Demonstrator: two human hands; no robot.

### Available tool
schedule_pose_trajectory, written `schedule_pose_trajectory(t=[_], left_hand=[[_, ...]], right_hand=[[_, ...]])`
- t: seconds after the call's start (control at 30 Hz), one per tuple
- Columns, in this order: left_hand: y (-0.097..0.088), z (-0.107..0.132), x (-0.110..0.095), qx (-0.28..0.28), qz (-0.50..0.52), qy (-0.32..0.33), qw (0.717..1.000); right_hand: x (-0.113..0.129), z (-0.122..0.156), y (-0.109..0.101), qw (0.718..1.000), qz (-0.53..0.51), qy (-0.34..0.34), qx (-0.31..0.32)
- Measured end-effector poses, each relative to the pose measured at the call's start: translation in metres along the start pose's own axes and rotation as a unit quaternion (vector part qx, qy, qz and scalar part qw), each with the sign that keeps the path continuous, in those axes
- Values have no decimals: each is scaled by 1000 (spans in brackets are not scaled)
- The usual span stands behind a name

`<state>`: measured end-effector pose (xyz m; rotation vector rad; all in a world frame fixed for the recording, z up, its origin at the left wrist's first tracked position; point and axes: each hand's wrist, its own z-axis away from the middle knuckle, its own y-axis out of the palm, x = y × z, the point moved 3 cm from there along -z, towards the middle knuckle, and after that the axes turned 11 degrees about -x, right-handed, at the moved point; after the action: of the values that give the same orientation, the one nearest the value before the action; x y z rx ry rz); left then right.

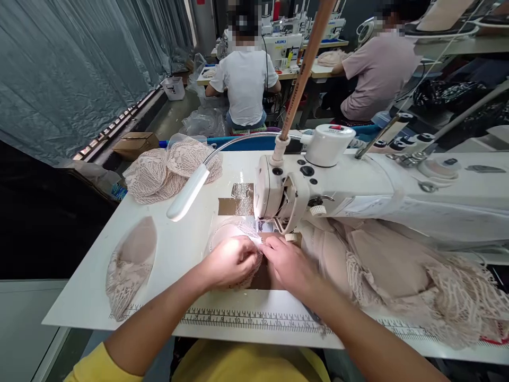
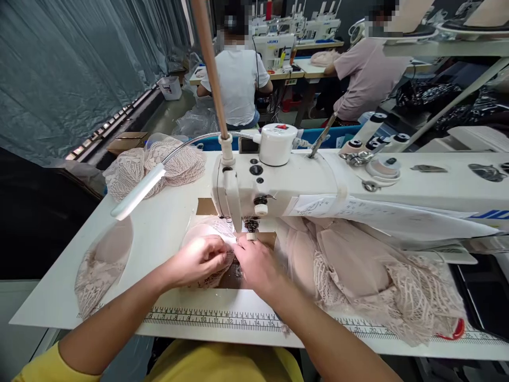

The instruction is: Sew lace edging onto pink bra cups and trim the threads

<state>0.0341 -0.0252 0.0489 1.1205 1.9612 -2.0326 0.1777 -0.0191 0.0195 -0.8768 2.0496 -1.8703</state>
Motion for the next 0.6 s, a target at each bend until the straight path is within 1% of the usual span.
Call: schedule_pose_trajectory(t=[0.03,0.1,0.17,0.23,0.33,0.5,0.6], left_hand=[[-1,0,5,-11,24,10,1000],[4,-2,14,-59,25,52,997],[14,-3,22,-103,-7,101,989],[23,-5,29,-125,-49,131,982],[29,-10,36,-131,-85,156,975],[22,-22,39,-126,-88,177,972],[19,-26,37,-114,-95,177,973]], right_hand=[[0,0,0,1000,15,-3,-1],[0,0,-1,999,35,-6,-11],[0,0,-2,999,45,-4,-29],[-1,-2,-3,998,49,2,-40],[-3,-5,-1,997,54,19,-43],[-7,-9,8,995,31,68,-63],[-7,-10,9,993,44,91,-59]])
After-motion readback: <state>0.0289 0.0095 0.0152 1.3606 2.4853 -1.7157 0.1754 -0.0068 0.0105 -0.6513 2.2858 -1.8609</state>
